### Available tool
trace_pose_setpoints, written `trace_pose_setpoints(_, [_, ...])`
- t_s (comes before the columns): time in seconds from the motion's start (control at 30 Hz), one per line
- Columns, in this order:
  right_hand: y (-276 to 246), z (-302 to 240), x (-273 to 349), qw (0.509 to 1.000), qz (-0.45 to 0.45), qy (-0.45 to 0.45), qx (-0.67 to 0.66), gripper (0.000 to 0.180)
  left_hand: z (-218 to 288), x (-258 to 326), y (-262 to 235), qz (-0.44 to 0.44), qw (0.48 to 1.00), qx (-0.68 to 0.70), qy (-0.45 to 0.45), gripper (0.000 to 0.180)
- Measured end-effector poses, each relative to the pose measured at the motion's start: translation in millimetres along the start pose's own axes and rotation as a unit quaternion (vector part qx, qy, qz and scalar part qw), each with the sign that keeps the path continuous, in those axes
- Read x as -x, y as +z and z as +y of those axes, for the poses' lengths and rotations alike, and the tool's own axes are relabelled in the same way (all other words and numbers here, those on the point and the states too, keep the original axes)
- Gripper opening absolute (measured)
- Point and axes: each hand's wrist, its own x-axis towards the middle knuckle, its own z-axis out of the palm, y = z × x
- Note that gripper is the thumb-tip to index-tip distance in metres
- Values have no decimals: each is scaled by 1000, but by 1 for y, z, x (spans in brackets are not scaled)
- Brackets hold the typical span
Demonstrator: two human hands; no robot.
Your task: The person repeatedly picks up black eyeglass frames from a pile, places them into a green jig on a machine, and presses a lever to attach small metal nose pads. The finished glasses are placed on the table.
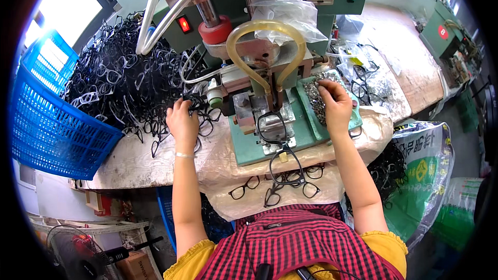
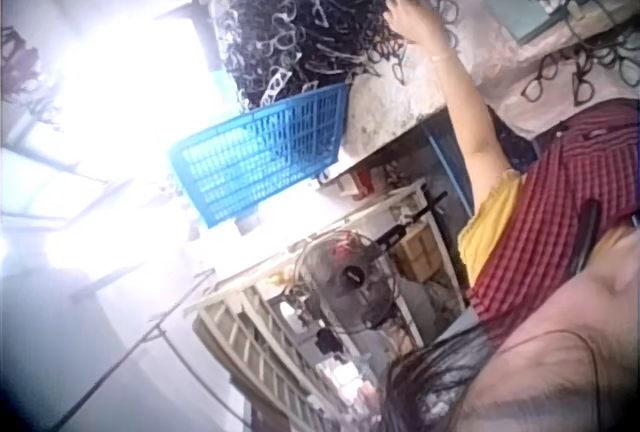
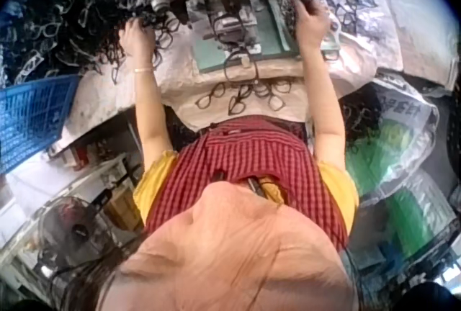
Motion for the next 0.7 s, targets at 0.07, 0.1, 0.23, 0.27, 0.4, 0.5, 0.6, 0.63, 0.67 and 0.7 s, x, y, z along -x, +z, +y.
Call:
trace_pose_setpoints(0.07, [-12,-10,8,997,-2,13,82,14,-19,14,52,-10,1000,-13,-21,27])
trace_pose_setpoints(0.1, [-20,-13,13,992,1,19,123,14,-21,23,67,29,998,47,-30,28])
trace_pose_setpoints(0.23, [-65,-25,44,969,61,-58,231,13,-20,55,38,-43,991,125,2,18])
trace_pose_setpoints(0.27, [-67,-30,51,972,59,-55,223,13,-14,59,31,-53,988,142,-16,17])
trace_pose_setpoints(0.4, [-24,-71,52,977,-69,-128,154,14,15,42,2,94,975,195,-48,19])
trace_pose_setpoints(0.5, [23,-82,32,971,-131,-169,108,14,25,38,-1,128,917,355,-128,21])
trace_pose_setpoints(0.6, [51,-74,36,988,-110,-102,37,21,37,56,15,89,795,578,-162,16])
trace_pose_setpoints(0.63, [56,-73,38,990,-101,-98,19,24,39,70,13,88,771,609,-162,14])
trace_pose_setpoints(0.67, [59,-72,39,991,-92,-94,1,26,42,73,13,99,753,627,-176,14])
trace_pose_setpoints(0.7, [59,-69,44,993,-84,-84,-13,29,50,80,4,107,734,642,-196,14])
